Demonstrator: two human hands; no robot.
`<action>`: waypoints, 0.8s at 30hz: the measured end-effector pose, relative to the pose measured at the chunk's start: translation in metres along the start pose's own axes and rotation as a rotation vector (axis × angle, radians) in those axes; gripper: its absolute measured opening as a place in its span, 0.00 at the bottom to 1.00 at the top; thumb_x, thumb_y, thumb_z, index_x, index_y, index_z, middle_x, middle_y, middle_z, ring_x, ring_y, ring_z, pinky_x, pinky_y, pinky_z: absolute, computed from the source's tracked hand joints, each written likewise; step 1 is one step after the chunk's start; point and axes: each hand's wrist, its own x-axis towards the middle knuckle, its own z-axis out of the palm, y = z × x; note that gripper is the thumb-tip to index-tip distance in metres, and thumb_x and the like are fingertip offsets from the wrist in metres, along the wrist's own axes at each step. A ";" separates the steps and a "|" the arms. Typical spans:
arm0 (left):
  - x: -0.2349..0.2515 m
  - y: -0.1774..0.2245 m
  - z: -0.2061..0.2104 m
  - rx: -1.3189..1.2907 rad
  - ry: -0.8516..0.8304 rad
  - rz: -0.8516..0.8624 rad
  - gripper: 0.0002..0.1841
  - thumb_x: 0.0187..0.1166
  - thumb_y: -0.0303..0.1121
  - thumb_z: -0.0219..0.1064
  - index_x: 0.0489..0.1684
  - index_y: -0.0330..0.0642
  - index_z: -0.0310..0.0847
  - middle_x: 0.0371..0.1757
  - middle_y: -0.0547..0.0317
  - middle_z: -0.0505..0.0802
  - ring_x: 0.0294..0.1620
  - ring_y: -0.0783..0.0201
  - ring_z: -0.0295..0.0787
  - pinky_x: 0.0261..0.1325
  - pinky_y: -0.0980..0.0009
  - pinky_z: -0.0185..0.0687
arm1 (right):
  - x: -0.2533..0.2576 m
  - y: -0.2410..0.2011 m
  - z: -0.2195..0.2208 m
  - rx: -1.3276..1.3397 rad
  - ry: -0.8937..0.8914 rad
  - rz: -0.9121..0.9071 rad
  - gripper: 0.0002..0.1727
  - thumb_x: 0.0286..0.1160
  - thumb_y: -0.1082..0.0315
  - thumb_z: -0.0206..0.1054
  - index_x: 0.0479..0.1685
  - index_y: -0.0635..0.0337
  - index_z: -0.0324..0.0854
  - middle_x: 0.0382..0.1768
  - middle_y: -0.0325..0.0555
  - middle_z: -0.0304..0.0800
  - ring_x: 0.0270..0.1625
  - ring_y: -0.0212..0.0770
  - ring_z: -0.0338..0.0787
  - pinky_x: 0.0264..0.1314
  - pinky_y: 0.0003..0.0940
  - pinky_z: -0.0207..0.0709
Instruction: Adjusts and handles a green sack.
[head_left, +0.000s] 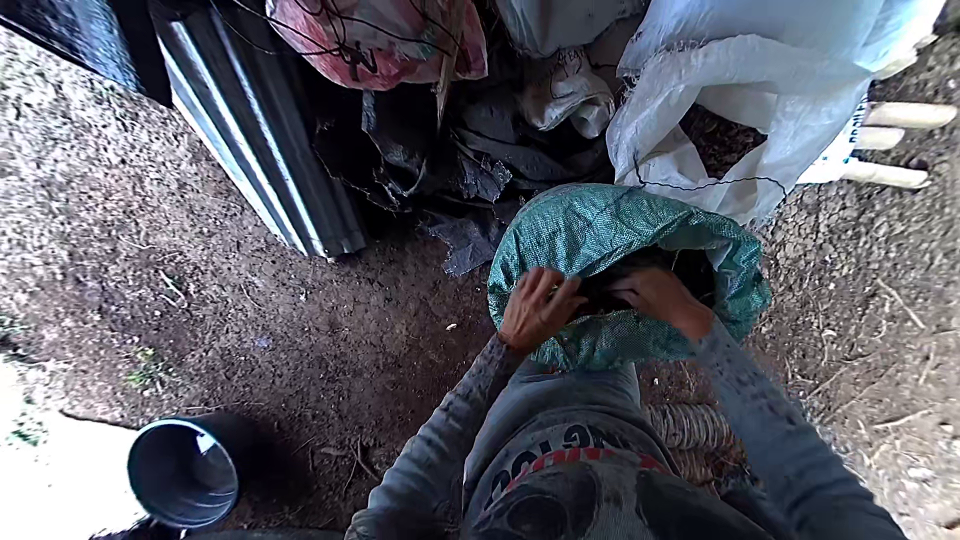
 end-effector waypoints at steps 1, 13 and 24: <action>0.008 -0.002 -0.007 0.010 -0.101 -0.093 0.24 0.73 0.44 0.78 0.61 0.34 0.86 0.51 0.38 0.91 0.53 0.39 0.89 0.57 0.47 0.85 | -0.007 -0.010 -0.006 0.040 0.007 0.003 0.13 0.82 0.60 0.69 0.56 0.49 0.95 0.64 0.55 0.92 0.68 0.64 0.87 0.70 0.72 0.73; 0.037 0.007 0.026 -0.048 -0.848 -0.254 0.06 0.78 0.18 0.64 0.40 0.27 0.88 0.46 0.34 0.92 0.51 0.36 0.91 0.53 0.40 0.85 | 0.052 -0.044 -0.029 0.025 0.653 -0.148 0.11 0.80 0.73 0.65 0.47 0.68 0.92 0.37 0.62 0.91 0.42 0.60 0.93 0.50 0.51 0.86; 0.010 -0.034 -0.094 -0.642 0.037 -0.229 0.13 0.74 0.20 0.73 0.55 0.29 0.86 0.63 0.45 0.90 0.56 0.61 0.93 0.60 0.65 0.93 | 0.044 -0.120 -0.044 0.207 0.304 -0.445 0.09 0.80 0.68 0.68 0.39 0.64 0.91 0.38 0.52 0.93 0.39 0.48 0.94 0.46 0.45 0.88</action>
